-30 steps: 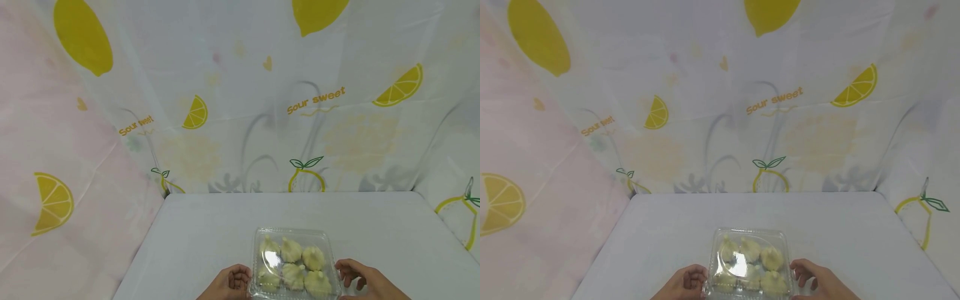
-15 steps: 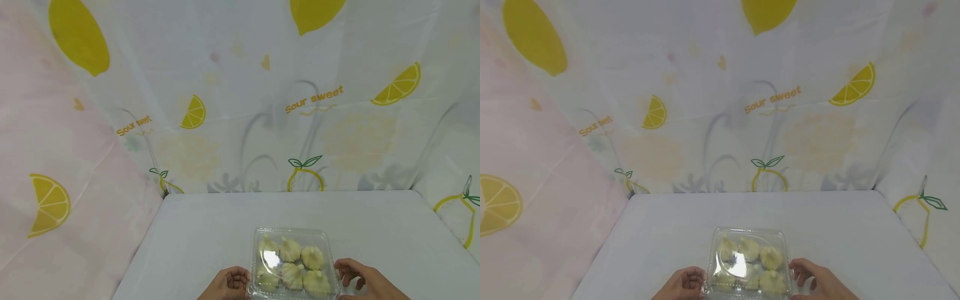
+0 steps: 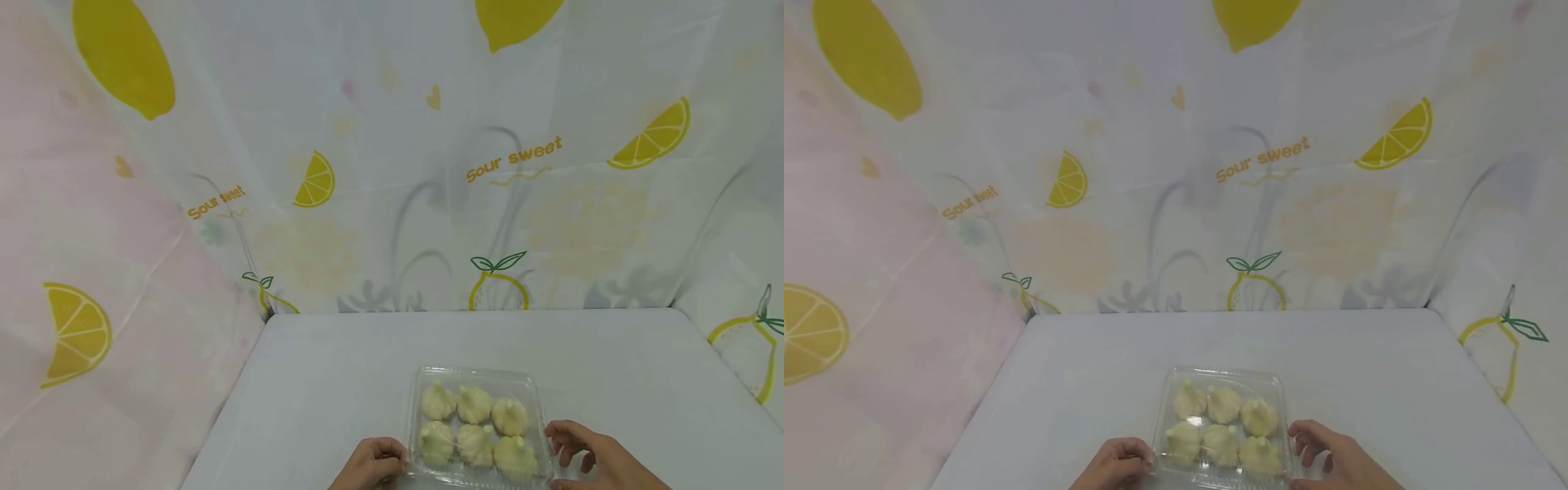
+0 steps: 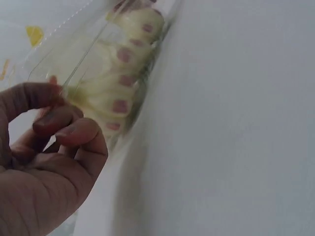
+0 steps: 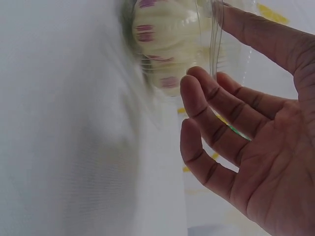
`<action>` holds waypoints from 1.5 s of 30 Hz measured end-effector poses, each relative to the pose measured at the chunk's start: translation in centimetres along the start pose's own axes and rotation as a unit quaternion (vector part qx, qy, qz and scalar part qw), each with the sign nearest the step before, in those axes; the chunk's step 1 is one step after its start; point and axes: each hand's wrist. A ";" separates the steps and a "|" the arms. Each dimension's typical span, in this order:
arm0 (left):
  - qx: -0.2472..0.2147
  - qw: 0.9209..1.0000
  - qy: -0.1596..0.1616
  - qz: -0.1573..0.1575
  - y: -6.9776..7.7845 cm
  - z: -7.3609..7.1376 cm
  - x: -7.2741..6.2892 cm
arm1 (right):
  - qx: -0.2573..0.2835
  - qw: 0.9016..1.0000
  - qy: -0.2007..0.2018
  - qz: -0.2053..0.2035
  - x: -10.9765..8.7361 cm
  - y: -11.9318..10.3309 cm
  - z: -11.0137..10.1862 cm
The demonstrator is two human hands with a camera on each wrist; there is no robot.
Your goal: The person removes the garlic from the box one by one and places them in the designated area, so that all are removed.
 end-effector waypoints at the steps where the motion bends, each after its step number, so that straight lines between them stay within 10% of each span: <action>1: 0.005 1.000 -0.007 0.001 0.1 0.0 0.0 | 0.002 1.000 -0.002 0.005 0.0 -0.1 0.0; 8: 0.004 0.996 -0.080 0.042 0.4 -0.3 -0.2 | -0.011 1.000 -0.003 0.012 0.1 -0.3 0.0; 13: 0.076 0.992 -0.064 0.077 0.5 -0.1 -0.1 | -0.018 1.000 0.008 0.012 0.0 -0.3 0.0; 20: 0.215 0.967 -0.052 0.123 1.0 0.2 0.0 | -0.029 0.999 0.013 -0.019 -0.2 -0.1 0.1; 28: 0.241 0.957 -0.046 0.154 1.3 0.4 -0.3 | -0.023 0.999 0.018 -0.045 -0.2 0.0 0.2; 37: 0.325 0.922 -0.053 0.206 1.8 0.3 -0.2 | -0.005 0.998 0.010 -0.060 -0.4 0.6 0.0; 45: 0.330 0.909 -0.034 0.252 1.9 0.2 0.5 | 0.021 0.996 -0.029 -0.082 -0.4 1.3 -0.5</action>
Point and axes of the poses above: each hand's wrist, its own x-axis towards the middle knuckle, its own z-axis out of the palm, y = z × x, and after that the axes turned 12 degrees about z, right-handed
